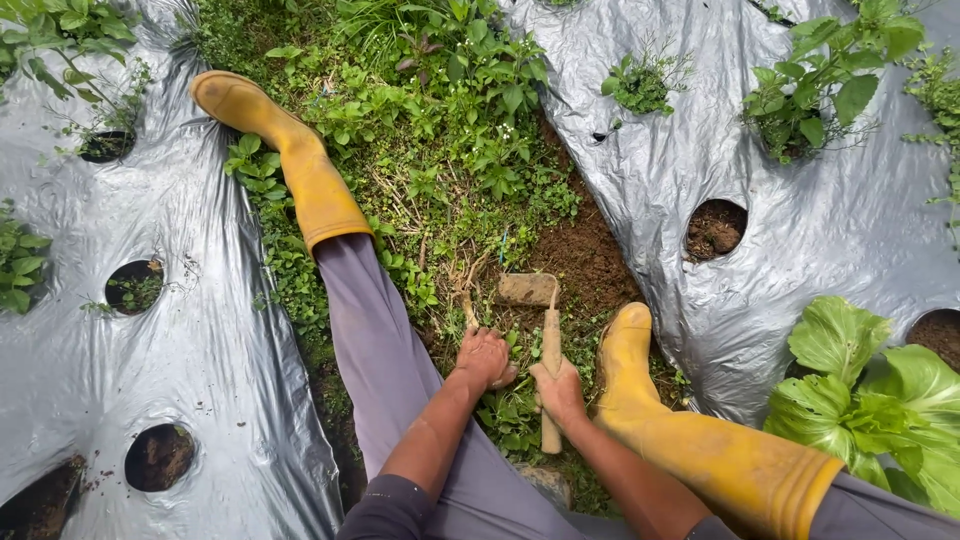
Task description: The person weeds a garden bed covered with plastic mulch. They use a hand hoe to loosen the soil and pull out weeds by hand, clearing the area between the crop plants.
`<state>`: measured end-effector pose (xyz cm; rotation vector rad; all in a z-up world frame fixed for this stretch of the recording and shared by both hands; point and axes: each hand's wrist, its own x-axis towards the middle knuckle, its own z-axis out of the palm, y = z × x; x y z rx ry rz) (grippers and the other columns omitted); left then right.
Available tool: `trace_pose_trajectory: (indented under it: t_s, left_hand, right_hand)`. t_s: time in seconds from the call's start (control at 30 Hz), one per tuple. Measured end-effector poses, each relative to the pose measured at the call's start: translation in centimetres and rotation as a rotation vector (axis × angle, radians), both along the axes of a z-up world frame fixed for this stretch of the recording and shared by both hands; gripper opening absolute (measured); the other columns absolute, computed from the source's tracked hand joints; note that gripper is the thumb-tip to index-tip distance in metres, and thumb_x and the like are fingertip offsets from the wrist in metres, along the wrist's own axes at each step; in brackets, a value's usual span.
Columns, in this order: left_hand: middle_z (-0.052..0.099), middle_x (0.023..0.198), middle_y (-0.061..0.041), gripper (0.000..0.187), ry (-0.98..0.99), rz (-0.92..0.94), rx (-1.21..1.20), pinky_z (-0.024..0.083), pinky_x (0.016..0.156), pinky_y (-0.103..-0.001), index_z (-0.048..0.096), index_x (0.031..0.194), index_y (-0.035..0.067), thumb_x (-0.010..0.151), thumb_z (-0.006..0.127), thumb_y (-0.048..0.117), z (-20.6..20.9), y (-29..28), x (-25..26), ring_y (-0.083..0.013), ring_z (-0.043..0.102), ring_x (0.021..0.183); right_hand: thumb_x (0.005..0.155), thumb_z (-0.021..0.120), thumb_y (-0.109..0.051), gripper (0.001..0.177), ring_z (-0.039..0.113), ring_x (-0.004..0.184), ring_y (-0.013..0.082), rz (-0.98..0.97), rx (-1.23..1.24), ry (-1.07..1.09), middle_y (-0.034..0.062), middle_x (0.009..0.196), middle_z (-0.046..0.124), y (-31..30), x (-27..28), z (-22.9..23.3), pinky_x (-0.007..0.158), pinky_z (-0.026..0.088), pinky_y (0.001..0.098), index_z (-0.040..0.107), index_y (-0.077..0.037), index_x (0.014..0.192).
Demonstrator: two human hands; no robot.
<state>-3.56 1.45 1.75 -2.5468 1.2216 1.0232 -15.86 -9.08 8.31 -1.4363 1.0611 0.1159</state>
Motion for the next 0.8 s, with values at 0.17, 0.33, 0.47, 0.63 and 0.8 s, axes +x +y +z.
trace_pose_trajectory:
  t_s: [0.17,0.33,0.47,0.63,0.8]
  left_hand:
    - [0.066,0.136,-0.013,0.062,-0.031,-0.005,0.032,0.028,0.115,-0.047,0.062,0.132,0.011,0.098,0.052,0.061,0.9,0.4,-0.7,-0.0286,0.048,0.139]
    - [0.061,0.137,-0.012,0.052,-0.057,0.095,-0.070,0.032,0.114,-0.048,0.066,0.128,0.013,0.095,0.061,0.053,1.1,0.6,-1.2,-0.0307,0.051,0.134]
    - [0.058,0.133,-0.013,0.049,-0.162,0.117,-0.180,0.035,0.113,-0.047,0.062,0.131,0.013,0.093,0.066,0.044,2.3,1.2,-1.7,-0.0301,0.054,0.130]
    - [0.054,0.146,-0.014,0.059,-0.052,0.089,-0.094,0.027,0.121,-0.051,0.052,0.143,0.014,0.092,0.068,0.042,-1.3,0.7,-1.8,-0.0326,0.044,0.143]
    - [0.063,0.131,-0.008,0.040,-0.087,0.078,-0.088,0.041,0.110,-0.047,0.067,0.127,0.021,0.091,0.064,0.037,-4.2,0.2,-1.6,-0.0289,0.057,0.130]
  right_hand:
    - [0.082,0.070,-0.017,0.015,0.056,0.032,0.0205,-0.083,0.093,0.013,0.0105,0.049,0.057,-0.7,-0.9,-4.8,0.029,0.054,0.0368,0.059,-0.007,0.081]
    - [0.077,0.067,-0.014,0.021,0.057,0.046,0.0242,0.119,0.125,0.114,0.0170,0.062,0.060,-0.9,-1.9,-1.8,0.045,0.052,0.0426,0.064,0.003,0.088]
    - [0.081,0.058,-0.006,0.021,0.046,0.045,0.0146,0.184,0.217,0.142,0.0129,0.065,0.053,-1.4,-0.9,6.8,0.042,0.049,0.0296,0.057,0.011,0.094]
    - [0.075,0.070,-0.010,0.026,0.054,0.040,0.0177,0.178,0.313,0.210,0.0106,0.058,0.057,-4.6,-3.5,-3.5,0.035,0.056,0.0382,0.063,0.002,0.097]
    - [0.086,0.068,-0.026,0.054,0.078,0.063,0.0270,0.574,0.209,0.363,0.0207,0.081,0.075,-5.2,-3.6,-0.9,0.058,0.068,0.0450,0.054,0.009,0.124]
